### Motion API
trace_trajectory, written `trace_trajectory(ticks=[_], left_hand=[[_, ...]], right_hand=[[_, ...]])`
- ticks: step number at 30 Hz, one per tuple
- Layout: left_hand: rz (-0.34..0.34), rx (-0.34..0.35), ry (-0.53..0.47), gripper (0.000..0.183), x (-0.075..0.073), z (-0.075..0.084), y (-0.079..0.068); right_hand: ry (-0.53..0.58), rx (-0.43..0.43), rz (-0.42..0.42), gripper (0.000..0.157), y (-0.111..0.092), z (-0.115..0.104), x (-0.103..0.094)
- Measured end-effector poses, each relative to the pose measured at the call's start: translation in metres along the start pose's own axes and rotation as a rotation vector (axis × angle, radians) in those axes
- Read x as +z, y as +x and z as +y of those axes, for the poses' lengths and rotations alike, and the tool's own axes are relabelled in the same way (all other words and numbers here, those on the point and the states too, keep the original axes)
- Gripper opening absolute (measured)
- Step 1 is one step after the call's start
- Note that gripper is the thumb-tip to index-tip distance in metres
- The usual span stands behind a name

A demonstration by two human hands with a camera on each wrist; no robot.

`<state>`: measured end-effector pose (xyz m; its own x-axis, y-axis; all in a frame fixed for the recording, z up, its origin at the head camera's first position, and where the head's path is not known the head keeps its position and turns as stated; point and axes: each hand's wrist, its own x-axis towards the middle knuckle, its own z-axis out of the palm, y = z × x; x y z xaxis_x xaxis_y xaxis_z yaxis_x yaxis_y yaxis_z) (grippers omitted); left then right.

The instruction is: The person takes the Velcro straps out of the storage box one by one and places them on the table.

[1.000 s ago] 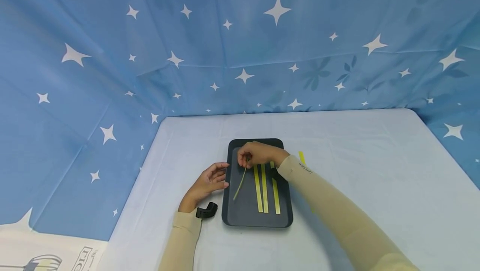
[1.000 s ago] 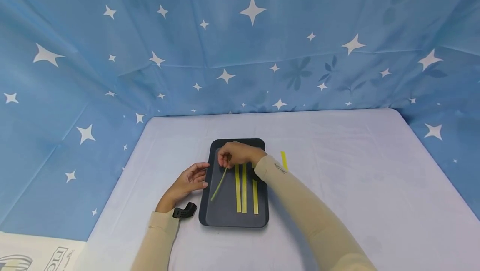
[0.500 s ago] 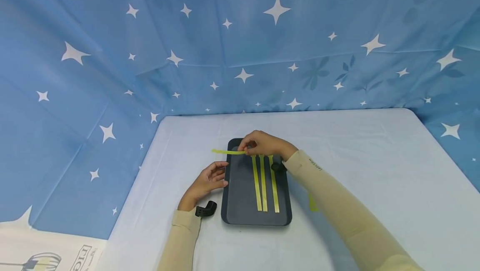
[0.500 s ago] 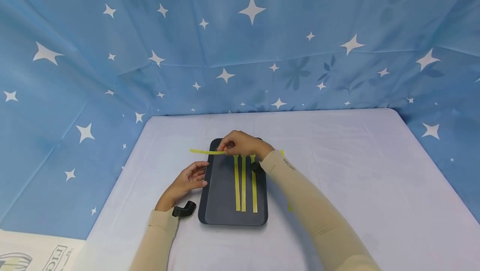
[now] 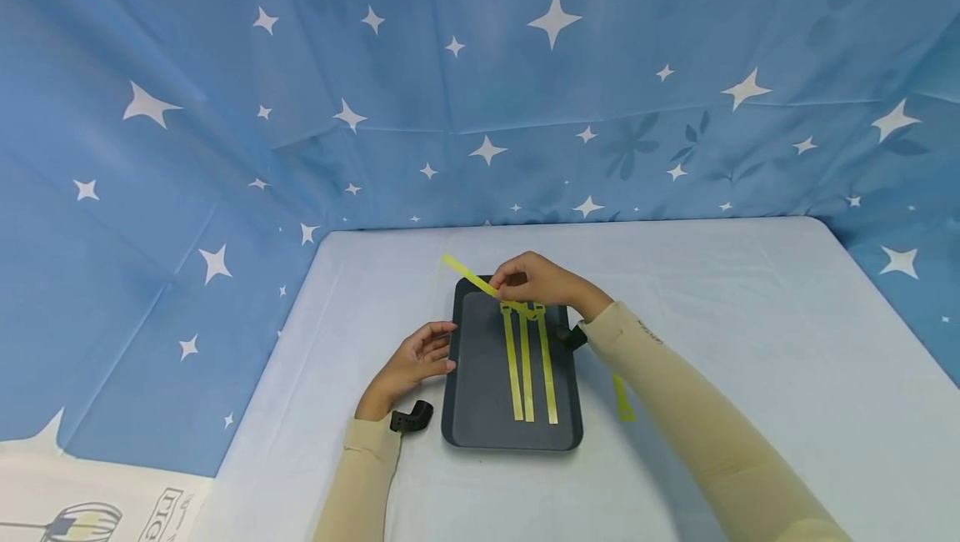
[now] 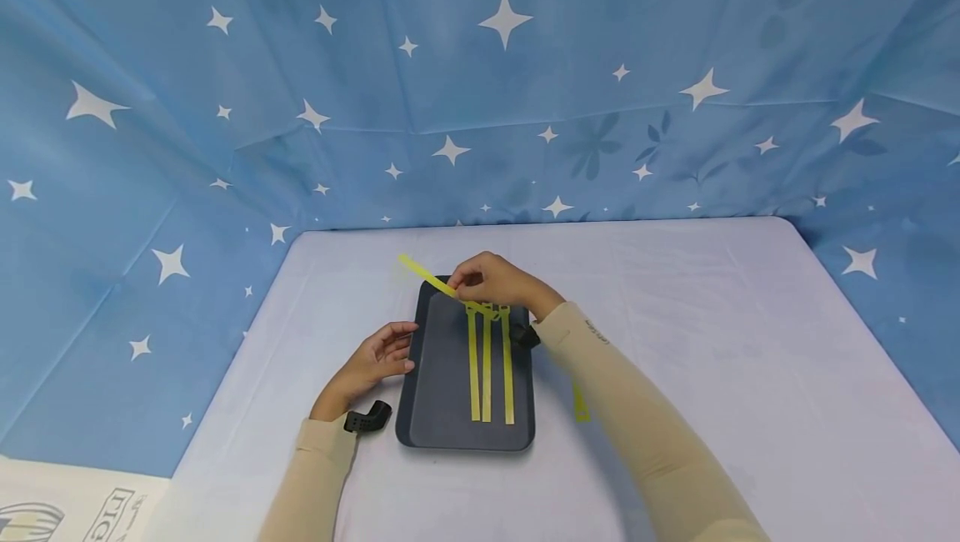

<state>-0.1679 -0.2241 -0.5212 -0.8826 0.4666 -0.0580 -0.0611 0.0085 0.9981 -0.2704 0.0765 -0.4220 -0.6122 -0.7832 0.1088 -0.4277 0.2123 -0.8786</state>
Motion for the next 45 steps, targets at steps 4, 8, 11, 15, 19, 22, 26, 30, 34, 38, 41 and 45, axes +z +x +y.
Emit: trace_trajectory(ticks=[4,8,11,15,19,22,26,30,34,38,41,45], left_hand=[[-0.001,-0.005,-0.006,0.074,0.001,0.001,0.0],[-0.001,-0.007,-0.015,0.074,0.001,0.002,-0.001],[-0.002,-0.005,-0.02,0.074,0.001,0.002,-0.001],[-0.002,-0.005,-0.013,0.073,0.002,0.002,-0.001],[0.001,-0.009,-0.012,0.073,0.002,0.003,0.0],[-0.001,-0.008,-0.014,0.073,0.002,0.003,0.0],[-0.003,-0.007,-0.013,0.072,0.003,0.003,-0.001],[0.002,-0.01,-0.013,0.072,0.003,0.003,-0.002],[0.002,-0.012,-0.012,0.072,0.002,0.002,-0.002],[0.005,-0.013,-0.015,0.073,0.002,0.002,-0.002],[0.006,-0.013,-0.013,0.073,0.003,0.004,-0.002],[0.007,-0.014,0.0,0.073,0.003,0.003,-0.002]], right_hand=[[0.028,0.023,0.027,0.012,-0.007,-0.003,-0.004],[0.075,0.032,0.05,0.011,-0.016,-0.003,-0.007],[0.11,0.056,0.07,0.01,-0.023,-0.004,-0.01],[0.149,0.113,0.098,0.011,-0.035,-0.006,-0.013],[0.166,0.149,0.13,0.014,-0.046,-0.004,-0.018],[0.179,0.172,0.16,0.016,-0.054,-0.002,-0.022],[0.19,0.203,0.199,0.018,-0.066,-0.002,-0.028],[0.183,0.221,0.229,0.022,-0.078,-0.002,-0.033],[0.188,0.25,0.252,0.023,-0.091,-0.001,-0.039],[0.197,0.273,0.27,0.026,-0.103,0.001,-0.043],[0.2,0.297,0.279,0.029,-0.112,0.004,-0.046],[0.206,0.351,0.292,0.033,-0.125,0.008,-0.048]])
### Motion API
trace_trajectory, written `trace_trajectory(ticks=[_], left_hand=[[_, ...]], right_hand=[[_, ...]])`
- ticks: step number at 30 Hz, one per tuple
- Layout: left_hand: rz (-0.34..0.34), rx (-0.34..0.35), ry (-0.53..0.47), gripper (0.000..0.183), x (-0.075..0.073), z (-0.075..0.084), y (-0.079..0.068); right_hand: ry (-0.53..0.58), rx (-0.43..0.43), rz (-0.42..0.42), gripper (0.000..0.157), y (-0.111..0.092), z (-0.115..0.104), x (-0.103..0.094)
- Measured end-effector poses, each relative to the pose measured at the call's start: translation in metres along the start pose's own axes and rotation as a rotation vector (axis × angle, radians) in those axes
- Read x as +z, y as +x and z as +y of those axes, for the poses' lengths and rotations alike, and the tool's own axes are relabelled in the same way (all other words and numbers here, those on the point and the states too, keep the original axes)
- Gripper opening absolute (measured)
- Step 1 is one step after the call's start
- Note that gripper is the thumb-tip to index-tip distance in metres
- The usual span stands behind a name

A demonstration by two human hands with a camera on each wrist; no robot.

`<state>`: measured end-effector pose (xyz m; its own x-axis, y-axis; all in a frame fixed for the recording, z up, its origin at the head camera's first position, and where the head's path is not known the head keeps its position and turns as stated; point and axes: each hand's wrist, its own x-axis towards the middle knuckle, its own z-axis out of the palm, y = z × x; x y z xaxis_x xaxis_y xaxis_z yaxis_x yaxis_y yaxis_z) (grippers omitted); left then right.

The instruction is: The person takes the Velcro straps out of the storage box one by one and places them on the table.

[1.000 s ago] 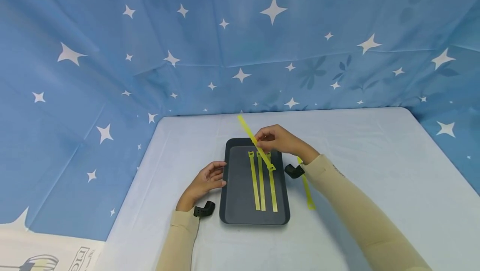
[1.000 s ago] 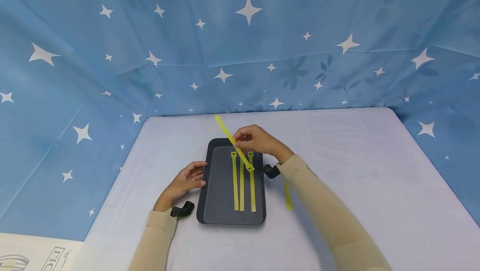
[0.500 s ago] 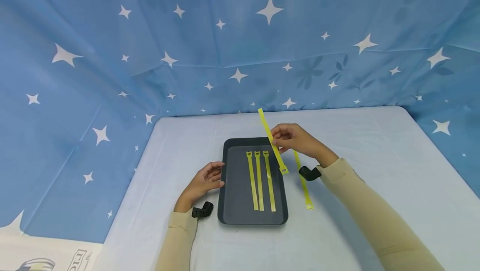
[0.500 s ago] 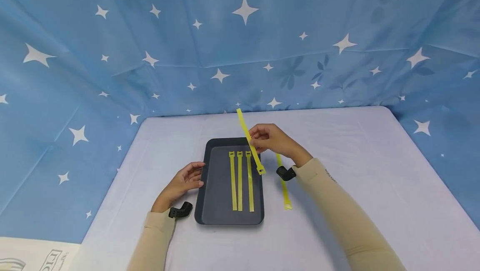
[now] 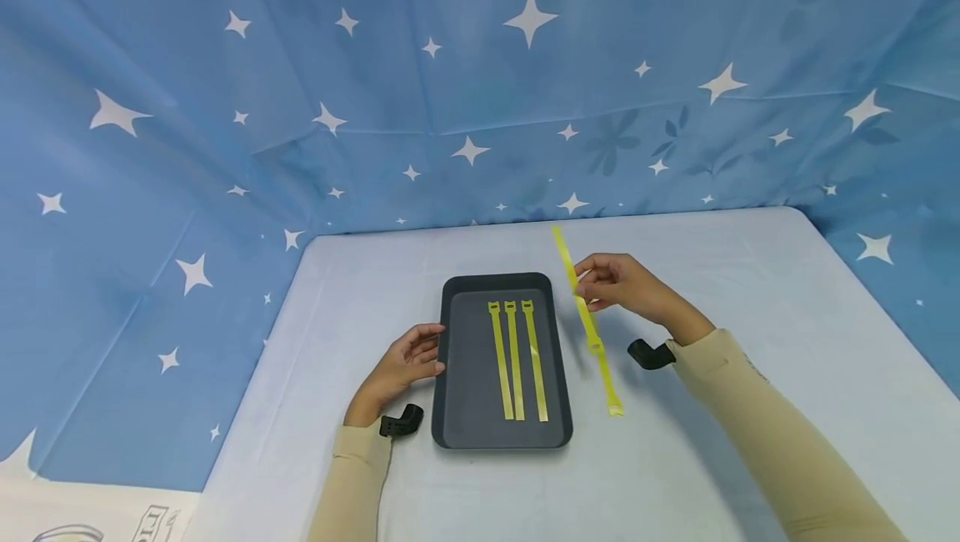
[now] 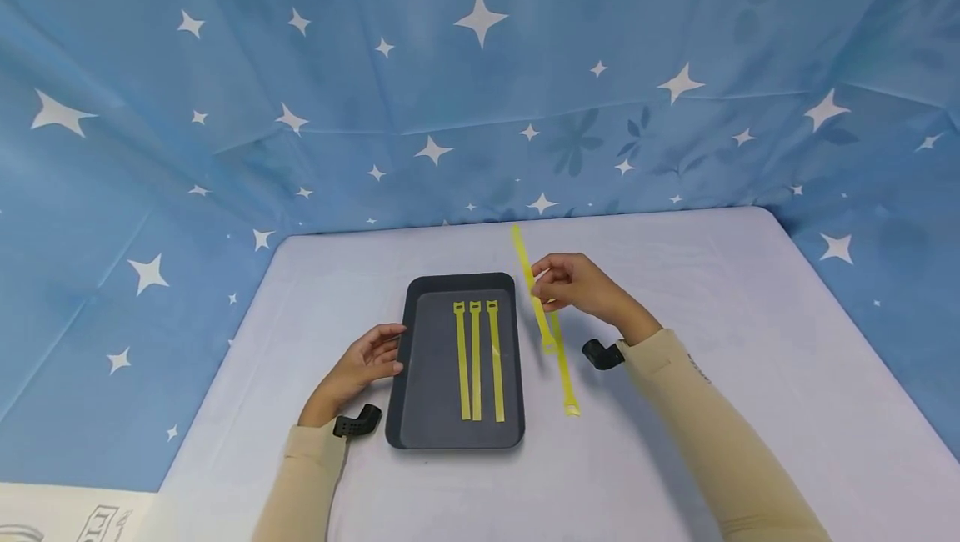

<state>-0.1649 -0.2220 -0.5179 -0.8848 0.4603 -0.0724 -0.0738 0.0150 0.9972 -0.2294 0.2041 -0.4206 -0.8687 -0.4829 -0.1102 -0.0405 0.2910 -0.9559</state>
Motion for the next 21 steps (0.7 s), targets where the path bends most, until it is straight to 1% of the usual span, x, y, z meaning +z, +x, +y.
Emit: trace_trajectory(ticks=[4,11,17,21], left_hand=[[-0.001,-0.006,-0.001,0.073,0.0,-0.001,0.0],[0.009,-0.019,-0.008,0.073,-0.001,-0.001,0.0],[0.005,-0.031,-0.015,0.073,-0.001,-0.002,0.001],[0.008,-0.032,-0.009,0.073,0.0,-0.001,0.0]], right_hand=[[0.005,0.045,0.024,0.036,-0.011,0.008,-0.005],[0.01,0.084,0.05,0.039,-0.028,0.02,-0.013],[0.029,0.124,0.068,0.043,-0.04,0.033,-0.017],[0.047,0.159,0.081,0.042,-0.046,0.044,-0.017]])
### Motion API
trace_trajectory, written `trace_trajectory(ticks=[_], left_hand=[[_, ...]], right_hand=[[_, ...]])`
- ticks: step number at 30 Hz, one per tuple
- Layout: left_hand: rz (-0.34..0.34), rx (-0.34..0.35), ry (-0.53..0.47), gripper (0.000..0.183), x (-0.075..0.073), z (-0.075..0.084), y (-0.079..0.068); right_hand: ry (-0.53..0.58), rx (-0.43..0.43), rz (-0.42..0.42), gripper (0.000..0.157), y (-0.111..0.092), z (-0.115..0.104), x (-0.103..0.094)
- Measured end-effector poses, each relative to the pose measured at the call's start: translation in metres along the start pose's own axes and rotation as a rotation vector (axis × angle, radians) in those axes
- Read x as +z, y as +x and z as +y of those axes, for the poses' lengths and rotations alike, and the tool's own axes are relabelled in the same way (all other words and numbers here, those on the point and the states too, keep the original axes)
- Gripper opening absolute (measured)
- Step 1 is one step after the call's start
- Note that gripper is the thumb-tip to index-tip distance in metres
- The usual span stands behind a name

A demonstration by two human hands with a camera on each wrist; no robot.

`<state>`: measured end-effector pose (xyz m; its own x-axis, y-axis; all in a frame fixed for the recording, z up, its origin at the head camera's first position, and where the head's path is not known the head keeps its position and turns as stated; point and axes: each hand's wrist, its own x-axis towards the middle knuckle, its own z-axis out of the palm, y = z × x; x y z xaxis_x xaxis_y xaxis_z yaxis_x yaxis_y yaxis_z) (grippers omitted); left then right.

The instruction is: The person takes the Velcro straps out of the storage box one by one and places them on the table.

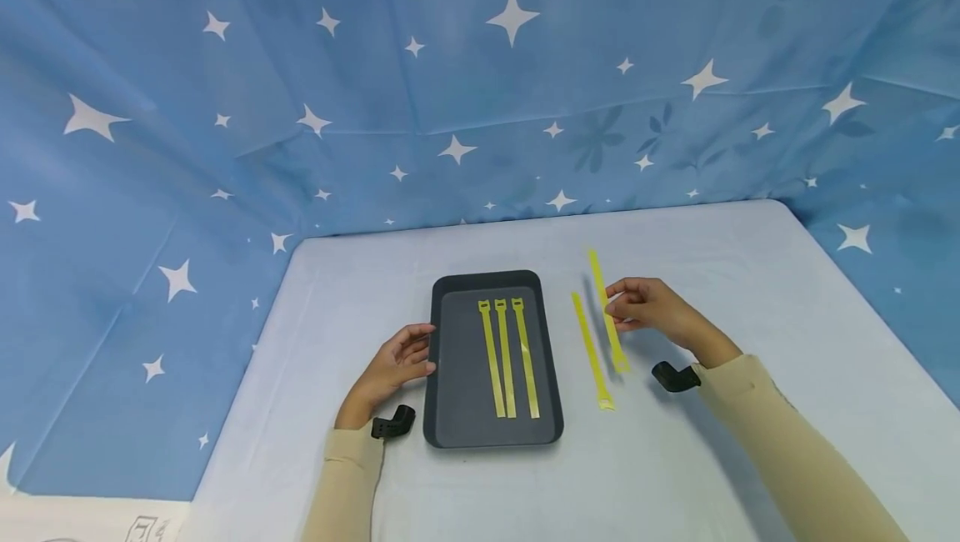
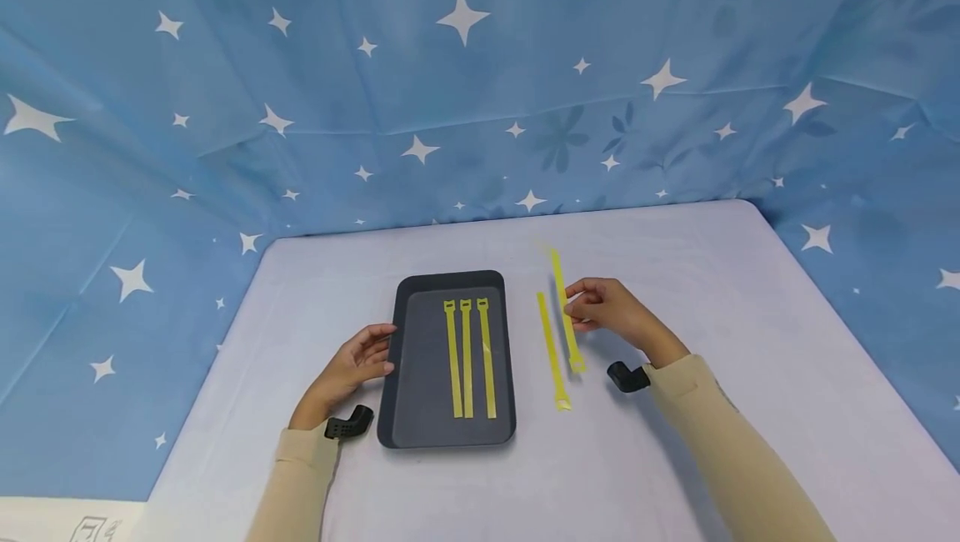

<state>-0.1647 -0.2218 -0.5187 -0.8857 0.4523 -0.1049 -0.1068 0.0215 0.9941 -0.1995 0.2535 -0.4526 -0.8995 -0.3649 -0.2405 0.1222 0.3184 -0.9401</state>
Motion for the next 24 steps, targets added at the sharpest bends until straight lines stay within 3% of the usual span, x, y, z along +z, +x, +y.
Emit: trace_trajectory(ticks=[13,24], left_hand=[[-0.022,0.041,-0.02,0.074,0.001,0.003,0.0],[-0.023,0.043,-0.025,0.073,0.0,0.001,0.0]], right_hand=[[0.063,0.15,-0.025,0.034,-0.012,0.027,0.008],[-0.014,0.182,-0.002,0.021,-0.014,0.027,0.016]])
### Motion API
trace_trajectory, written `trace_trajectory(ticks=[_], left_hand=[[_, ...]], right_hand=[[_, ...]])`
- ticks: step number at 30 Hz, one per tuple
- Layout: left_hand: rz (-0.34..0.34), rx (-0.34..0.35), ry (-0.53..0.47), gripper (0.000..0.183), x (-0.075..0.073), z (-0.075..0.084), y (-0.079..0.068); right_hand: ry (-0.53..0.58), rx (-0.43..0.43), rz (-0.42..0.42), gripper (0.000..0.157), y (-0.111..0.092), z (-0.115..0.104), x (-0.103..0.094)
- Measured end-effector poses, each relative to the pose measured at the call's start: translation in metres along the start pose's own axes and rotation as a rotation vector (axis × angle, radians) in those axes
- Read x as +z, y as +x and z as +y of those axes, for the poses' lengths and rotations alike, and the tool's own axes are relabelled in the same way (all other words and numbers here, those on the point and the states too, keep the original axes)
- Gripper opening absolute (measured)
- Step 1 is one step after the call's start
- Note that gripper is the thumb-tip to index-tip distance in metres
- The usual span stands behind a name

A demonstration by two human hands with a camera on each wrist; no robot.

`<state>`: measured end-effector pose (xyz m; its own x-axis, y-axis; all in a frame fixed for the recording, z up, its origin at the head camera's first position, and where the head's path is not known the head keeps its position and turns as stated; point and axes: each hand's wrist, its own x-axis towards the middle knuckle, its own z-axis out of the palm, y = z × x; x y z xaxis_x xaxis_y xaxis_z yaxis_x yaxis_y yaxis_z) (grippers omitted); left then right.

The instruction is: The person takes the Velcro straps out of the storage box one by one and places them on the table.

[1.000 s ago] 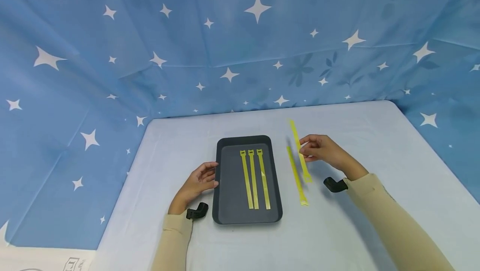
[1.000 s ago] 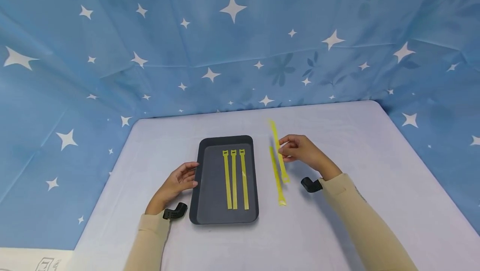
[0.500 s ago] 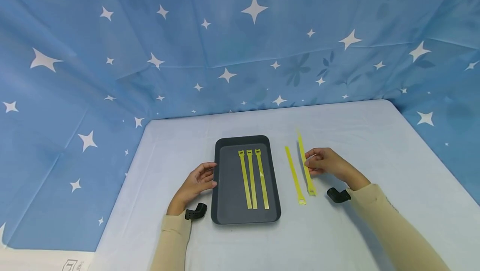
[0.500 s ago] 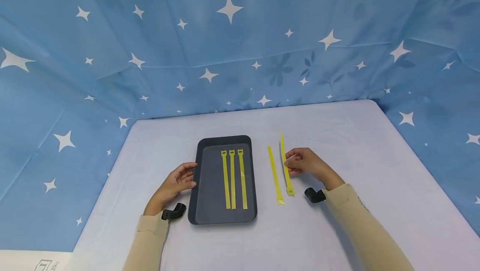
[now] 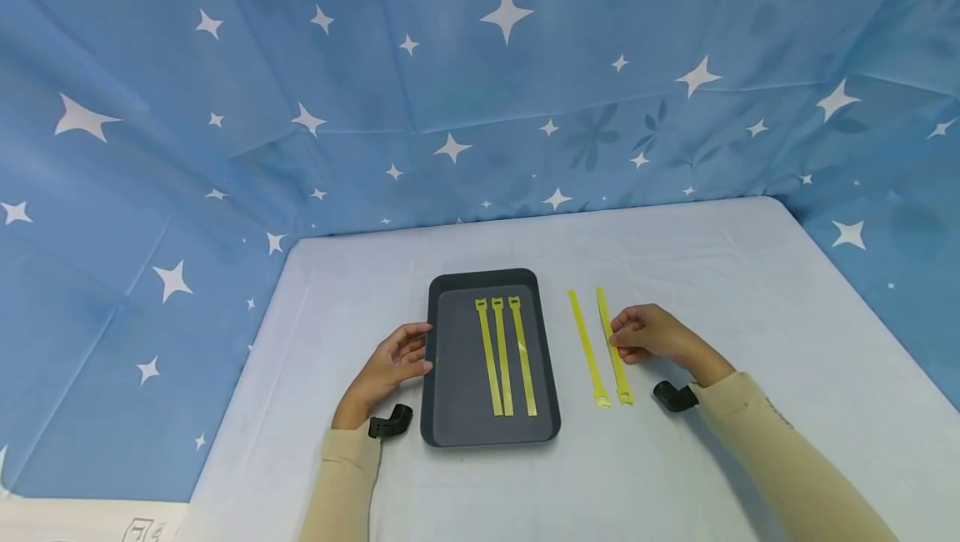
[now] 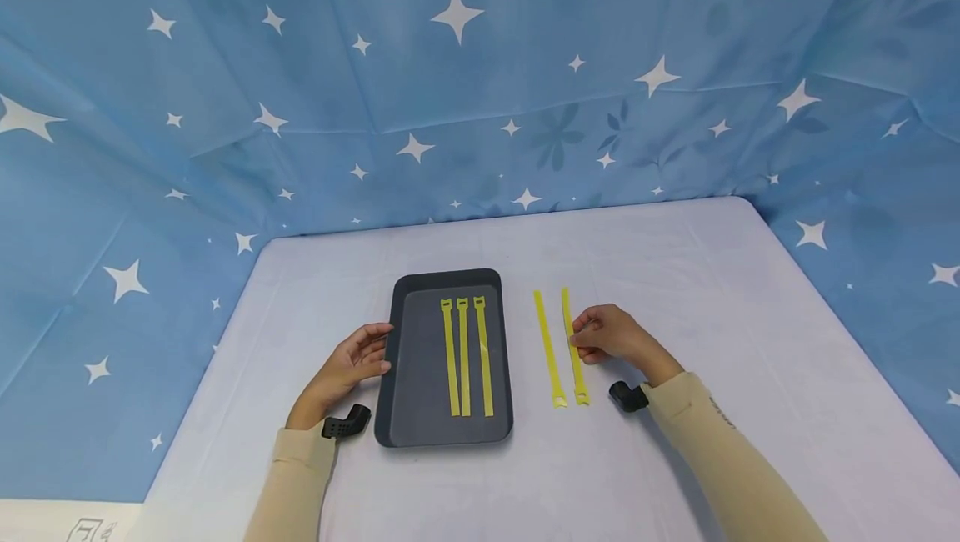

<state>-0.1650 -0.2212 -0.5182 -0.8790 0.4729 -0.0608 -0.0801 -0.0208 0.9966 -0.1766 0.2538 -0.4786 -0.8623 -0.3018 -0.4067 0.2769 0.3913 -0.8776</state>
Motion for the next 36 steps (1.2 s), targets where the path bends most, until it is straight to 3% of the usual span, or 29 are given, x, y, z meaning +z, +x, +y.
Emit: trace_trajectory(ticks=[10,17,36], left_hand=[[0.007,-0.008,-0.002,0.073,0.001,0.002,0.0],[0.001,-0.003,-0.001,0.073,0.0,0.001,0.0],[0.008,-0.003,0.028,0.072,-0.001,-0.001,-0.001]], right_hand=[[-0.248,-0.032,0.099,0.017,-0.004,-0.004,0.002],[-0.326,-0.074,0.112,0.018,-0.001,-0.013,-0.005],[-0.134,-0.342,-0.037,0.018,0.014,-0.036,0.003]])
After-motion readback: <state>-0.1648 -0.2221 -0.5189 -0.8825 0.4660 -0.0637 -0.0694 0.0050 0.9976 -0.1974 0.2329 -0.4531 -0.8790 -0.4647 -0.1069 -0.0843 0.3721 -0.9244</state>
